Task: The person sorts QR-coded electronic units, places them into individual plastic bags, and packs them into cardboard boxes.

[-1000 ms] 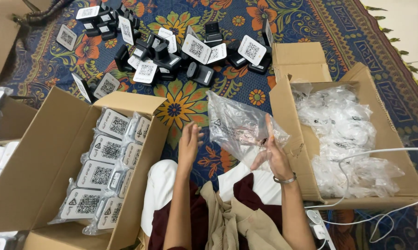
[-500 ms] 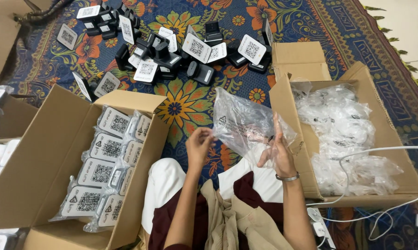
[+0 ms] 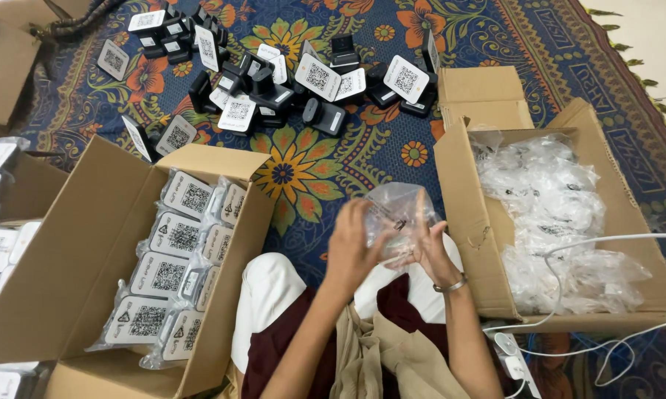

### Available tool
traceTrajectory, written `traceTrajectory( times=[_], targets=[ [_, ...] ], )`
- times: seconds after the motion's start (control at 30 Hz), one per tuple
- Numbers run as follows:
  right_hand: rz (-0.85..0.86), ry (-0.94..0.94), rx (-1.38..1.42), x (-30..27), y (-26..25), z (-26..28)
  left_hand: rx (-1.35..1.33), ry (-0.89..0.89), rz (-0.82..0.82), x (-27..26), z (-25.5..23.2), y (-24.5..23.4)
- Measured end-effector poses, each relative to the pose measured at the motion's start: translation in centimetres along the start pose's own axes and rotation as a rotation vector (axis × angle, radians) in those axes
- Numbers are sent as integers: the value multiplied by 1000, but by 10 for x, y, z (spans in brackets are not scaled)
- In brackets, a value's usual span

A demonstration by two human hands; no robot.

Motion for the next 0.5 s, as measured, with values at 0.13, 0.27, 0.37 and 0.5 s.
traceTrajectory(
  times=[0.13, 0.27, 0.37, 0.5],
  targets=[
    [-21, -12, 109, 9, -51, -68, -72, -5, 146, -13, -26, 40],
    [-17, 53, -51, 4, -19, -33, -34, 40, 117, -21, -8, 55],
    [-24, 103, 69, 10, -34, -59, -26, 71, 113, -22, 7, 59],
    [26, 162, -123, 27, 15, -35, -17, 167, 167, -18, 27, 46]
  ],
)
Point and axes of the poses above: each hand's wrist, its own x-axis towards the middle knuckle, its own y-axis out of the palm, z = x × y, the point moved 10 cm from there along x, towards the middle knuckle, and after that the axes turned 5 degrees about x, right-handed, at the moved point
